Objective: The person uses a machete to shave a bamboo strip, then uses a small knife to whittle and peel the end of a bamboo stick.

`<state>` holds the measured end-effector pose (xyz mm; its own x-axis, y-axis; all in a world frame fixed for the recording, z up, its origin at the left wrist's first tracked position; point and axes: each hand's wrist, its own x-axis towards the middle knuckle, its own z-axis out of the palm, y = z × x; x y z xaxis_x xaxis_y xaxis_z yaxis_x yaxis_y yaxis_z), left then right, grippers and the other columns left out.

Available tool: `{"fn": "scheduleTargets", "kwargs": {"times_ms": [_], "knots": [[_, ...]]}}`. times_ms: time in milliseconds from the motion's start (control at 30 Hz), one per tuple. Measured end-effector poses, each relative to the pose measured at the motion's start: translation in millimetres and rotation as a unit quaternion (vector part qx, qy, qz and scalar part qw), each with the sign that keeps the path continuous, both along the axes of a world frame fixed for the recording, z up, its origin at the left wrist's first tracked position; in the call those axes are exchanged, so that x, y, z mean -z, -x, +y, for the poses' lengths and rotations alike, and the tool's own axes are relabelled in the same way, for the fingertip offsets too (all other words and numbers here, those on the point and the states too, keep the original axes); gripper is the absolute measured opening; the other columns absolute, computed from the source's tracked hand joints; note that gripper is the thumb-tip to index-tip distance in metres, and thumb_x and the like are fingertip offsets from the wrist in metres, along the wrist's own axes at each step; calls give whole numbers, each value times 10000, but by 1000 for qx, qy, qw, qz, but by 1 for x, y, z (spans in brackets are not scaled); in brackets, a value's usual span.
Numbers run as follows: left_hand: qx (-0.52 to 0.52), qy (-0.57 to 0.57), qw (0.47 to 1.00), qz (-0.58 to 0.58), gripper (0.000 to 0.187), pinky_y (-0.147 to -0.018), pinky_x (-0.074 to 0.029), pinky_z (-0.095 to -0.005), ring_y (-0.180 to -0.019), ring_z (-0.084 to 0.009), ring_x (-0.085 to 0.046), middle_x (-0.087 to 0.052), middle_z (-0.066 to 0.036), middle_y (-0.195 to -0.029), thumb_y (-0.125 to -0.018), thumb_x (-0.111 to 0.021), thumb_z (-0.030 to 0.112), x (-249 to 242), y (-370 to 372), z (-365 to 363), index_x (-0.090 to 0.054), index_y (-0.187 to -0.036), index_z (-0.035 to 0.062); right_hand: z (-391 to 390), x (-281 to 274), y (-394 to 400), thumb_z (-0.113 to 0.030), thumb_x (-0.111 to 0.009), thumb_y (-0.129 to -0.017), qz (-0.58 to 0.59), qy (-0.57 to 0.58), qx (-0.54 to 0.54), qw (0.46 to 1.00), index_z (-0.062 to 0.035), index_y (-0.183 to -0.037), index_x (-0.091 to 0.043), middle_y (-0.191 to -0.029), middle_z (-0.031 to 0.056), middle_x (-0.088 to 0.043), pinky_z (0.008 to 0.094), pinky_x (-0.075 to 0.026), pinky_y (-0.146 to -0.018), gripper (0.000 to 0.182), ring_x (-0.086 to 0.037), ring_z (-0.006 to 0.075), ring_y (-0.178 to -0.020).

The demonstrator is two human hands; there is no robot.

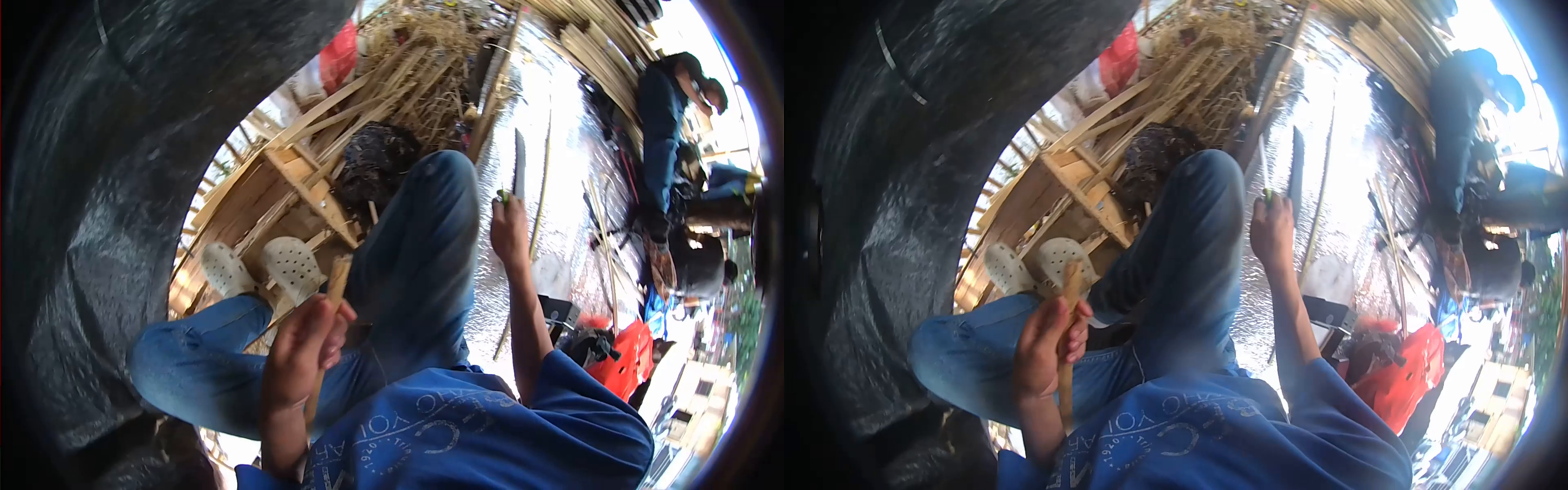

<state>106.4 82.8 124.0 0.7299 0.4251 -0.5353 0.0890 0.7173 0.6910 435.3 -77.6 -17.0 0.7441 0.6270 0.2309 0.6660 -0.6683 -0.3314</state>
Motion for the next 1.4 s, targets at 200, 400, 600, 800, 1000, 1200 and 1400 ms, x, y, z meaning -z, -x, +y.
{"fn": "scheduleTargets", "kwargs": {"times_ms": [200, 400, 600, 800, 1000, 1200, 1400], "knots": [[32, -18, 997, -65, 289, -424, -378, -193, -495, -94, -464, -478, -31, -644, -868, -628, 300, -8, 6, 3, -476, -919, 60, -28, 32, 24, -148, -461, -865, 180, 105, 195, 959, 51, -1118, -500, -1050, 297, -484, 486, -402, -876, 325, -499, 446, -1013], [-12, -320, 942, 103, 218, -439, -378, -232, -451, -72, -487, -507, -3, -524, -860, -649, 171, 8, -20, -27, -483, -814, 38, -14, 5, 13, -284, -508, -900, 252, -198, 193, 927, 40, -871, -631, -532, 70, -482, 338, -400, -539, 347, -524, 195, -539], [6, -435, 893, 115, 242, -444, -331, -275, -448, -81, -445, -442, -34, -493, -942, -513, 239, 14, -28, -27, -493, -820, 31, 41, -77, 44, -234, -501, -912, 122, -99, 33, 987, 25, -913, -604, -802, 247, -615, 432, -438, -710, 279, -595, 413, -800], [28, -232, 972, 34, 339, -449, -281, -224, -464, -39, -354, -376, 23, -522, -996, -371, 292, 9, -18, -22, -497, -823, 30, -15, 0, 8, -220, -502, -913, 201, 0, 127, 971, 29, -912, -568, -732, 124, -576, 341, -408, -621, 258, -528, 213, -638], [32, -237, 969, 60, 341, -448, -287, -222, -470, -39, -360, -385, 23, -524, -996, -376, 285, 7, -20, -20, -484, -794, 33, 19, -70, 91, -135, -543, -896, 450, -347, -3, 823, -50, -701, -538, -582, -62, -423, 218, -279, -486, 212, -349, 36, -526], [21, -314, 941, 121, 323, -438, -318, -253, -441, -76, -414, -421, -19, -501, -986, -400, 272, 11, -24, -24, -502, -786, 40, 86, -94, 136, -133, -631, -775, 300, -164, -322, 883, -36, -682, -556, -488, 110, -478, 347, -412, -456, 154, -513, 254, -450], [42, -354, 930, 88, 326, -435, -339, -273, -426, -113, -457, -434, -28, -497, -981, -405, 273, 0, -23, -27, -505, -762, 54, 122, -66, 112, -91, -641, -665, 177, -90, -429, 881, -39, -677, -570, -506, 120, -477, 343, -413, -447, 89, -512, 298, -443]]}}
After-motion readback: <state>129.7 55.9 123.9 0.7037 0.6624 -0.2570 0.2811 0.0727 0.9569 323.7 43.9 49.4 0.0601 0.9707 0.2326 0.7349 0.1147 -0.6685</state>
